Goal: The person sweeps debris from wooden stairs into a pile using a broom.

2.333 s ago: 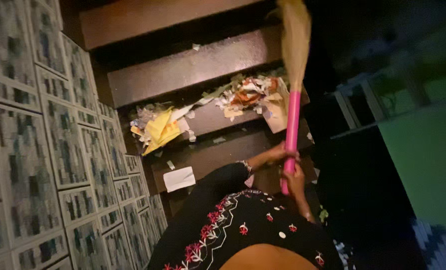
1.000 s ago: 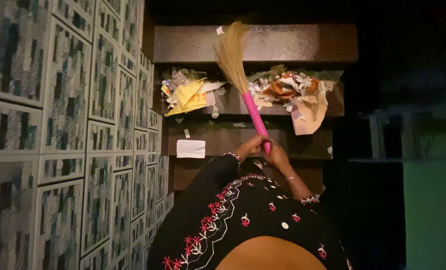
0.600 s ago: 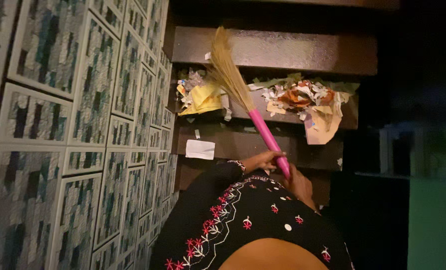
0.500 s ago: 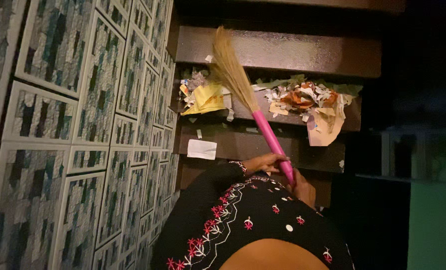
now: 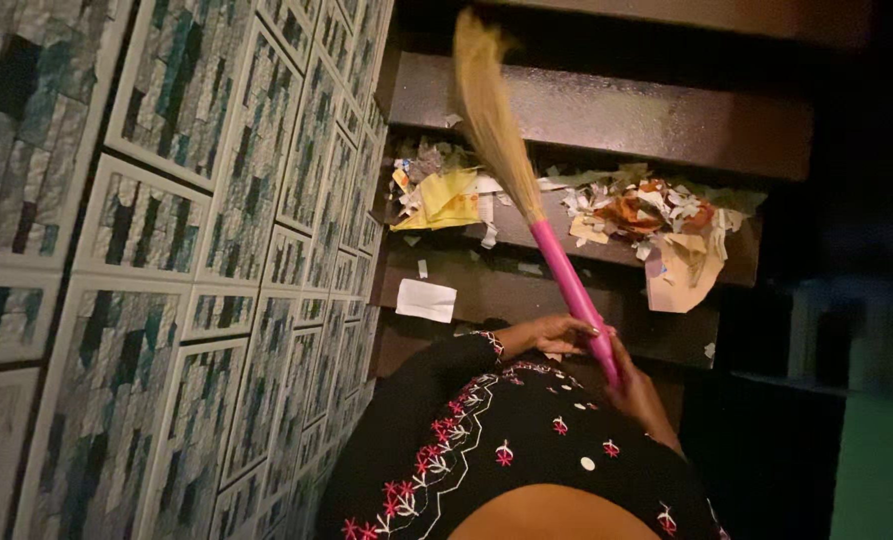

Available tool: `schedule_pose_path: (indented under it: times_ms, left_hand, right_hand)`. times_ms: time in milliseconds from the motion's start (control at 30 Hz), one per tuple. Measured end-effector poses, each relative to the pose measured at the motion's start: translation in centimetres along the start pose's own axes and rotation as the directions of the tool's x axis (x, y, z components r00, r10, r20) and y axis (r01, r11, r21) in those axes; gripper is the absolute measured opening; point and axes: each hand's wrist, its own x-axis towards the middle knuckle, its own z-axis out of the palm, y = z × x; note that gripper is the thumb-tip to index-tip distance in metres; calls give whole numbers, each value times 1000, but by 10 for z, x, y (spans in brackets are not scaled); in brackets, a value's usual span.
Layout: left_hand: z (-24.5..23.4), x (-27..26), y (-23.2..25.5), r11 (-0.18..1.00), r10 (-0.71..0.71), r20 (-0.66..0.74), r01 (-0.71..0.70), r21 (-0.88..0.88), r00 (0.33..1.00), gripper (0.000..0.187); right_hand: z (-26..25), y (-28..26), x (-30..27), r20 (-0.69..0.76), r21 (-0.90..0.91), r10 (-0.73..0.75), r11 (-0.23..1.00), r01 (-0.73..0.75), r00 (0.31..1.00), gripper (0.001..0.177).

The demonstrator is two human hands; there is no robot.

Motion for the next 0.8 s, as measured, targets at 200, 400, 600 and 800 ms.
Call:
schedule_pose_path:
  times_ms: [200, 400, 600, 800]
  left_hand:
    - [-1, 0, 5, 999, 18, -28, -17, 36, 999, 36]
    - [12, 43, 40, 983, 170, -113, -161, 89, 979, 32]
    - [56, 130, 107, 906, 422, -148, -411, 104, 894, 32]
    - [71, 179, 141, 911, 407, -259, -408, 51, 876, 28]
  right_hand:
    - [-13, -21, -7, -84, -284, -156, 950, 127, 984, 106]
    - [-56, -10, 42, -73, -572, -163, 815, 93, 984, 86]
    - [-145, -24, 114, -139, -661, -297, 738, 135, 945, 77]
    - [-168, -31, 196, -167, -654, -346, 740, 159, 923, 62]
